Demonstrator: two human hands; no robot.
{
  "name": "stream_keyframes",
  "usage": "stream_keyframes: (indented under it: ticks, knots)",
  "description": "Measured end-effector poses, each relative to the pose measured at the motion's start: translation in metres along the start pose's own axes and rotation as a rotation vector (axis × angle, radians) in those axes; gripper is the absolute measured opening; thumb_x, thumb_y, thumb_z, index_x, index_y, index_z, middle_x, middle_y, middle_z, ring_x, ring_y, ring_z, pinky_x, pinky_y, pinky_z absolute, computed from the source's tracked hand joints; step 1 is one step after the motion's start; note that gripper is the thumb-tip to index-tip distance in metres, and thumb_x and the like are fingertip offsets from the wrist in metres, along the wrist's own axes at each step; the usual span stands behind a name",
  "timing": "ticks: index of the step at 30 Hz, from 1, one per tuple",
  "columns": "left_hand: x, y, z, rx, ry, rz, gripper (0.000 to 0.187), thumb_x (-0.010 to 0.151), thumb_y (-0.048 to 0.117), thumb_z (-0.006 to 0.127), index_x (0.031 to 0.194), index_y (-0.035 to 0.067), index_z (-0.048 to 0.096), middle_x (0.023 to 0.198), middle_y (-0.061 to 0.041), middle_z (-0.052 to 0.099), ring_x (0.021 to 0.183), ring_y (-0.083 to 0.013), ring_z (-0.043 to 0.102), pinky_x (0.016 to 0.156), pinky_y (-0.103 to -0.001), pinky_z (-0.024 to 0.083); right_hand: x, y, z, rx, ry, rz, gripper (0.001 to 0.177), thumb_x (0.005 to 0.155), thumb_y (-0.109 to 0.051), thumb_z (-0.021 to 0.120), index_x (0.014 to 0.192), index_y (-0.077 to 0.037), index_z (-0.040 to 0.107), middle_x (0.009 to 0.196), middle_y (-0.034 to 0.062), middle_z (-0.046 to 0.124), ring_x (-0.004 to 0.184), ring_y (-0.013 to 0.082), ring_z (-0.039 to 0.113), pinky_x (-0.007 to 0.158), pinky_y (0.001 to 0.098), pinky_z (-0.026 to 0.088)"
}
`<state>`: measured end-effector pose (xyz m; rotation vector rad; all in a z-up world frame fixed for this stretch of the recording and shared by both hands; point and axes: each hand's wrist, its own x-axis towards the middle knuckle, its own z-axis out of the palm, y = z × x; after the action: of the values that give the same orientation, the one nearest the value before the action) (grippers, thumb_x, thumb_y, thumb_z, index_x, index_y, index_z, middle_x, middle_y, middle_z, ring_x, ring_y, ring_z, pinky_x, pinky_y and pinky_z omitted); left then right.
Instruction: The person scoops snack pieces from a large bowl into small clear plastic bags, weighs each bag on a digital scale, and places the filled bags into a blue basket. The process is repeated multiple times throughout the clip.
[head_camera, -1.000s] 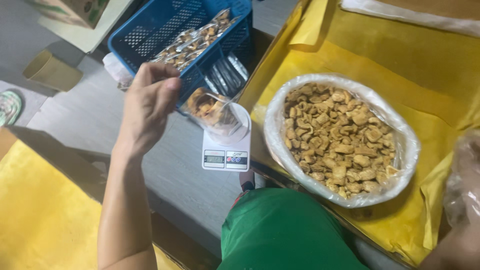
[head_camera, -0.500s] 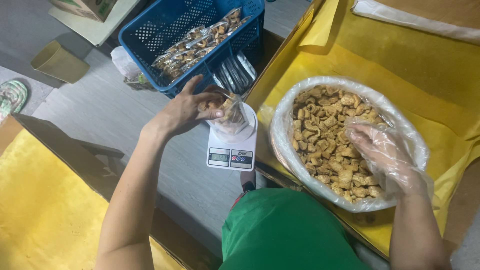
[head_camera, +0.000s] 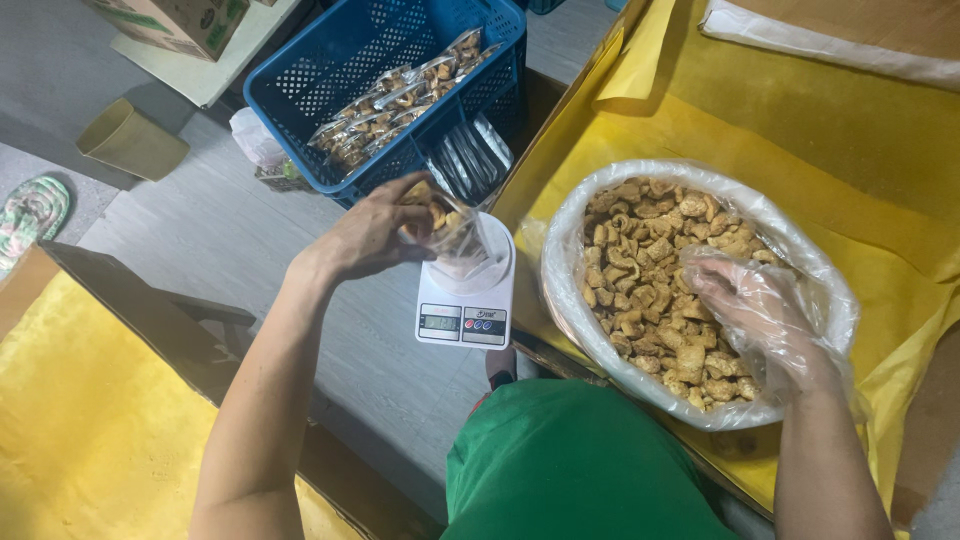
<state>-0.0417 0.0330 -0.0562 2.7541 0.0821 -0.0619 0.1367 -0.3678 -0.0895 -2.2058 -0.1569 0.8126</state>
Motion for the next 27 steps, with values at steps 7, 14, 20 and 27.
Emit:
stream_keyframes:
  ticks: [7, 14, 20, 27]
  knots:
    - [0.037, -0.005, -0.018, -0.483, 0.081, -0.242, 0.020, 0.091, 0.026, 0.072, 0.106, 0.013, 0.074, 0.096, -0.006, 0.080, 0.088, -0.0197, 0.079, 0.082, -0.034, 0.061, -0.004, -0.023, 0.002, 0.131, -0.097, -0.023, 0.043, 0.090, -0.030, 0.068, 0.131, -0.016, 0.070, 0.142, 0.0038, 0.066, 0.132, 0.0212, 0.060, 0.115, 0.0368, 0.044]
    - [0.099, 0.034, -0.043, -0.718, 0.034, 0.200, 0.023, 0.093, 0.018, 0.078, 0.081, 0.003, 0.065, 0.096, -0.005, 0.075, 0.082, -0.0128, 0.070, 0.069, -0.029, 0.060, -0.006, -0.052, -0.017, 0.451, -0.164, -0.259, 0.047, 0.090, -0.019, 0.069, 0.134, -0.005, 0.064, 0.127, 0.0100, 0.069, 0.113, 0.0193, 0.063, 0.097, 0.0325, 0.052]
    - [0.112, 0.110, -0.015, -0.955, -0.235, 0.277, 0.015, 0.090, 0.016, 0.079, 0.087, 0.004, 0.069, 0.084, -0.001, 0.074, 0.076, -0.0086, 0.067, 0.066, -0.024, 0.053, -0.005, -0.049, -0.028, 0.811, -0.377, -0.612, 0.041, 0.097, -0.015, 0.063, 0.136, 0.000, 0.060, 0.124, 0.0075, 0.067, 0.113, 0.0192, 0.064, 0.099, 0.0364, 0.053]
    - [0.095, 0.174, 0.003, -0.869, -0.435, 0.393, 0.022, 0.088, 0.018, 0.079, 0.106, 0.008, 0.071, 0.105, -0.002, 0.072, 0.096, -0.0085, 0.069, 0.089, -0.026, 0.057, -0.038, -0.026, -0.033, 0.756, -0.500, -0.555, 0.040, 0.096, -0.012, 0.066, 0.131, 0.007, 0.063, 0.126, 0.0177, 0.070, 0.121, 0.0253, 0.064, 0.107, 0.0385, 0.049]
